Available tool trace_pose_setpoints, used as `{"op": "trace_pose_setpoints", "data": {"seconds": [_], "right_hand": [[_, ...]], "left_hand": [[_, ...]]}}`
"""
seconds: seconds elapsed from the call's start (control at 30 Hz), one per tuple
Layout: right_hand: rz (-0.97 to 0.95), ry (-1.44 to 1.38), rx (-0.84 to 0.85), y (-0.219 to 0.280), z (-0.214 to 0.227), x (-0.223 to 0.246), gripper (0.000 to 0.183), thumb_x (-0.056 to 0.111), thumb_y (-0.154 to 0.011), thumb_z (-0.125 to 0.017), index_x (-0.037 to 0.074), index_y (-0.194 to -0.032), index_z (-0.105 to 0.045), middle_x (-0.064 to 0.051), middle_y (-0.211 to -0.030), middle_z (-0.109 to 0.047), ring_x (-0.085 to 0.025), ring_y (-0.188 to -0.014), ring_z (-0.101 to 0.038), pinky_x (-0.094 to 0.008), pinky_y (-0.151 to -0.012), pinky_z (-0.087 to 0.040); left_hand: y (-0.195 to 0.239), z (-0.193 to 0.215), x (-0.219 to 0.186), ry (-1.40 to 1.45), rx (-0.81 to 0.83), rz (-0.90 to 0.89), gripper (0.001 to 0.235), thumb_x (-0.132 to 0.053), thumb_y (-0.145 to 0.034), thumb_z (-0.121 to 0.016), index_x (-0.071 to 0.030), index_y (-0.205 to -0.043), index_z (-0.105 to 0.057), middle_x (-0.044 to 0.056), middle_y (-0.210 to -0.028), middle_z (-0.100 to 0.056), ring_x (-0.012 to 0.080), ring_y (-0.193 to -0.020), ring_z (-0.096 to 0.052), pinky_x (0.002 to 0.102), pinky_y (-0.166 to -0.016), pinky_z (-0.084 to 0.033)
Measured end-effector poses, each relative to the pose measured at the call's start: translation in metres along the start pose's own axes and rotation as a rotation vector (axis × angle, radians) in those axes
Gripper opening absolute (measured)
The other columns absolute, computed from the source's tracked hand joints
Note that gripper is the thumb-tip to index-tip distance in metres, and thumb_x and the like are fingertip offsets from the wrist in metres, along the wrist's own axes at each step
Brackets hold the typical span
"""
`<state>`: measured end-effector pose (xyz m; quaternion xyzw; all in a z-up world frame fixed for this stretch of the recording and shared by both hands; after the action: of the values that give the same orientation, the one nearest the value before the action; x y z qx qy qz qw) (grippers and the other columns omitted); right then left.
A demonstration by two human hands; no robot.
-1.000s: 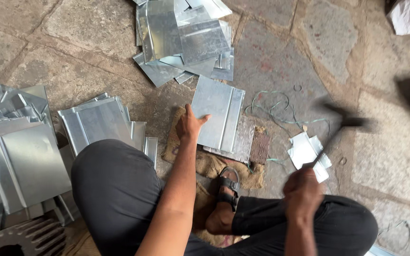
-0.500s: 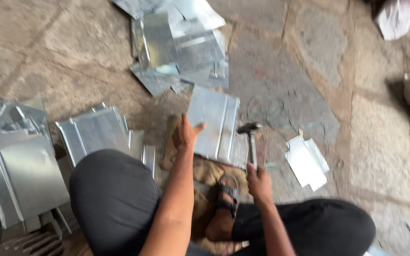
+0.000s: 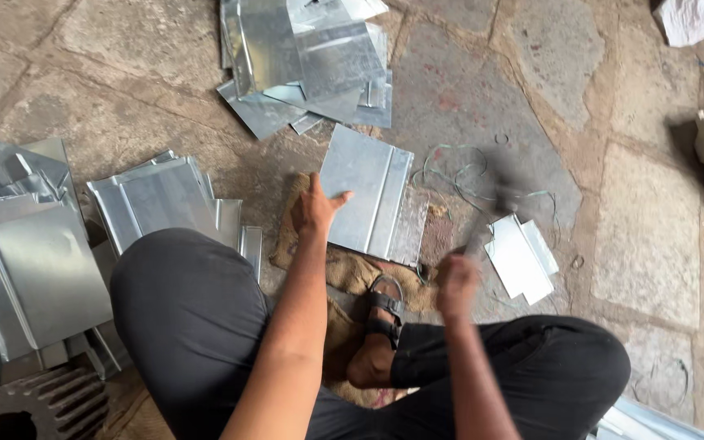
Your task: The person uses a hammer to flatten and fold edges on several small rectangular metal sheets against a hard surface on the floor.
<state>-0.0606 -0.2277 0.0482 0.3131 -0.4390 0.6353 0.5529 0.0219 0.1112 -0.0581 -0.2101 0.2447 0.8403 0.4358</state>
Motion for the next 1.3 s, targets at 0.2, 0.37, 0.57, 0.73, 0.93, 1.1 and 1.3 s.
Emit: {"op": "trace_pose_setpoints", "data": {"seconds": [0.2, 0.37, 0.57, 0.73, 0.93, 1.1, 1.3], "right_hand": [[-0.555, 0.166, 0.094, 0.024, -0.012, 0.018, 0.051, 0.048, -0.106, -0.046, 0.005, -0.082, -0.058, 0.000, -0.057, -0.051, -0.011, -0.043, -0.044, -0.031, -0.037, -0.037], [-0.185, -0.180, 0.017, -0.020, 0.044, 0.120, 0.051, 0.053, -0.109, -0.036, 0.012, -0.081, -0.046, 0.004, -0.053, -0.040, -0.007, -0.035, -0.034, -0.027, -0.027, -0.028], [0.299, -0.587, -0.105, -0.025, 0.044, 0.105, 0.050, 0.061, -0.104, -0.044, 0.012, -0.095, -0.048, -0.002, -0.062, -0.045, -0.006, -0.044, -0.034, -0.027, -0.036, -0.026], [-0.205, 0.232, 0.065, 0.024, -0.021, 0.008, 0.055, 0.051, -0.112, -0.040, 0.007, -0.081, -0.054, -0.001, -0.062, -0.050, -0.013, -0.055, -0.048, -0.030, -0.051, -0.037], [-0.580, -0.007, 0.086, 0.019, -0.001, 0.044, 0.049, 0.051, -0.104, -0.044, 0.008, -0.082, -0.055, 0.001, -0.061, -0.049, -0.011, -0.047, -0.044, -0.031, -0.040, -0.038], [-0.201, -0.335, -0.028, -0.005, 0.052, 0.116, 0.050, 0.057, -0.107, -0.040, 0.011, -0.090, -0.049, 0.001, -0.057, -0.043, -0.007, -0.040, -0.034, -0.029, -0.033, -0.026], [0.164, -0.440, -0.087, -0.009, 0.026, 0.079, 0.051, 0.057, -0.110, -0.034, 0.010, -0.101, -0.050, 0.001, -0.066, -0.044, -0.006, -0.048, -0.034, -0.028, -0.038, -0.027]], "left_hand": [[-0.006, -0.002, 0.005, 0.133, -0.112, -0.081, 0.104, -0.082, -0.070, -0.075, -0.016, -0.144, -0.045, 0.026, -0.097, -0.072, 0.0363, -0.076, -0.073, 0.040, -0.046, -0.055], [-0.003, -0.008, 0.008, 0.134, 0.038, 0.015, 0.105, -0.077, -0.072, -0.073, -0.013, -0.149, -0.042, 0.015, -0.088, -0.074, 0.0177, -0.057, -0.065, 0.030, -0.037, -0.042], [0.001, -0.013, 0.013, -0.003, 0.133, 0.036, 0.095, -0.078, -0.078, -0.068, -0.016, -0.147, -0.047, 0.014, -0.092, -0.074, 0.0139, -0.055, -0.059, 0.028, -0.037, -0.038], [-0.007, -0.036, 0.023, 0.123, -0.178, -0.185, 0.103, -0.080, -0.073, -0.075, -0.011, -0.143, -0.046, 0.030, -0.098, -0.069, 0.0247, -0.068, -0.069, 0.027, -0.037, -0.049], [-0.009, -0.030, 0.026, -0.028, -0.017, -0.069, 0.104, -0.083, -0.072, -0.069, -0.016, -0.147, -0.043, 0.017, -0.078, -0.067, 0.0192, -0.054, -0.061, 0.028, -0.035, -0.040], [0.016, 0.002, 0.018, -0.042, 0.106, -0.004, 0.103, -0.081, -0.075, -0.064, -0.019, -0.152, -0.039, 0.007, -0.065, -0.065, 0.0125, -0.041, -0.052, 0.028, -0.030, -0.033], [0.026, 0.022, 0.009, -0.056, 0.126, 0.011, 0.100, -0.081, -0.076, -0.064, -0.018, -0.151, -0.040, 0.007, -0.066, -0.066, 0.0121, -0.042, -0.050, 0.028, -0.032, -0.032]]}}
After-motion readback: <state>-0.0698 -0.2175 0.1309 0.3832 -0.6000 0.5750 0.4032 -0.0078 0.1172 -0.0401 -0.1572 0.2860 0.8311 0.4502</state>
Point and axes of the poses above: each hand's wrist, its own y-axis away from the middle knuckle, its own z-axis out of the back of the hand, x = y × z, the point moved 5 cm from there along -y, towards the middle knuckle
